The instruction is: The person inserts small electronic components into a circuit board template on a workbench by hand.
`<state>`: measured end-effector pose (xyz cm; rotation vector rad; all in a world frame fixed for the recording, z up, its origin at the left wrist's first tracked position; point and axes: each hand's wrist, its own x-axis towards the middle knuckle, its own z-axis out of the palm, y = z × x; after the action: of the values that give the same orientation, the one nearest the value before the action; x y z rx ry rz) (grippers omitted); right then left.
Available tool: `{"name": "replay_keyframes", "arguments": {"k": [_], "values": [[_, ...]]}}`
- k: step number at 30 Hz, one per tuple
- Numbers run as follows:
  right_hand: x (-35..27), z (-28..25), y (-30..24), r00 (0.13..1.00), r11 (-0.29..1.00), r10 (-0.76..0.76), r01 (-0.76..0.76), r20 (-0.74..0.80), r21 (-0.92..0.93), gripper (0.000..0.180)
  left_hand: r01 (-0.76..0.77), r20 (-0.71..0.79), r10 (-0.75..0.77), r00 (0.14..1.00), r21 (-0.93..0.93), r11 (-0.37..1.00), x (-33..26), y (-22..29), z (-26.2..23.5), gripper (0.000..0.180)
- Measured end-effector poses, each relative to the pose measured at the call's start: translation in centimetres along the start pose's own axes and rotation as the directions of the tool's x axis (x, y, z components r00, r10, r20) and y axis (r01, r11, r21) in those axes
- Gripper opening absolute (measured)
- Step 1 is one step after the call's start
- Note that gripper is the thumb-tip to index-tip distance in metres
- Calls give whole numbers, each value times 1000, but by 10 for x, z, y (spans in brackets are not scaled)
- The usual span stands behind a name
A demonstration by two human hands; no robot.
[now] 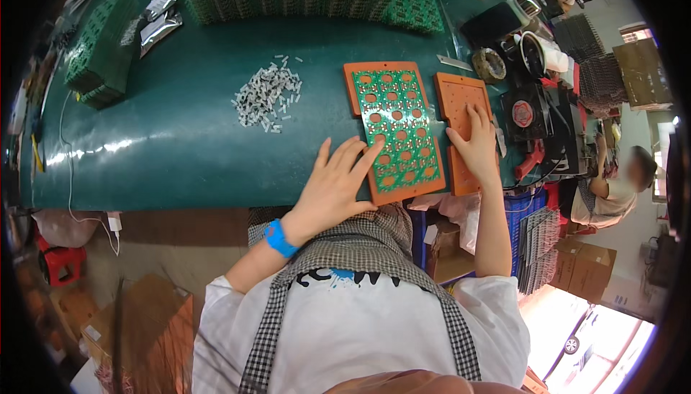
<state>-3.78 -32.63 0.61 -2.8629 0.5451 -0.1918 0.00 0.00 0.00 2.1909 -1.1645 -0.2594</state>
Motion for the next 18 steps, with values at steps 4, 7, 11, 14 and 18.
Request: {"name": "replay_keyframes", "arguments": {"k": [4,7,11,14,18], "values": [[5,-11,-4,998,999,3,-1,-55,33,66,-42,-121,26,992,-127,991,4,-6,-2,94],[-1,-35,-63,997,971,23,-6,-69,240,60,-23,-284,-99,954,-396,918,-1,-20,-7,80],[-18,-35,-146,954,973,-192,216,-231,81,58,-152,-367,-356,859,-848,507,-3,-43,9,56],[-24,5,-157,973,990,-140,134,-182,-44,61,-136,-393,-307,867,-778,613,-2,-36,5,49],[-17,11,-160,991,996,-91,89,-96,-23,63,-117,-395,-311,864,-759,640,-4,-35,0,49]]}}
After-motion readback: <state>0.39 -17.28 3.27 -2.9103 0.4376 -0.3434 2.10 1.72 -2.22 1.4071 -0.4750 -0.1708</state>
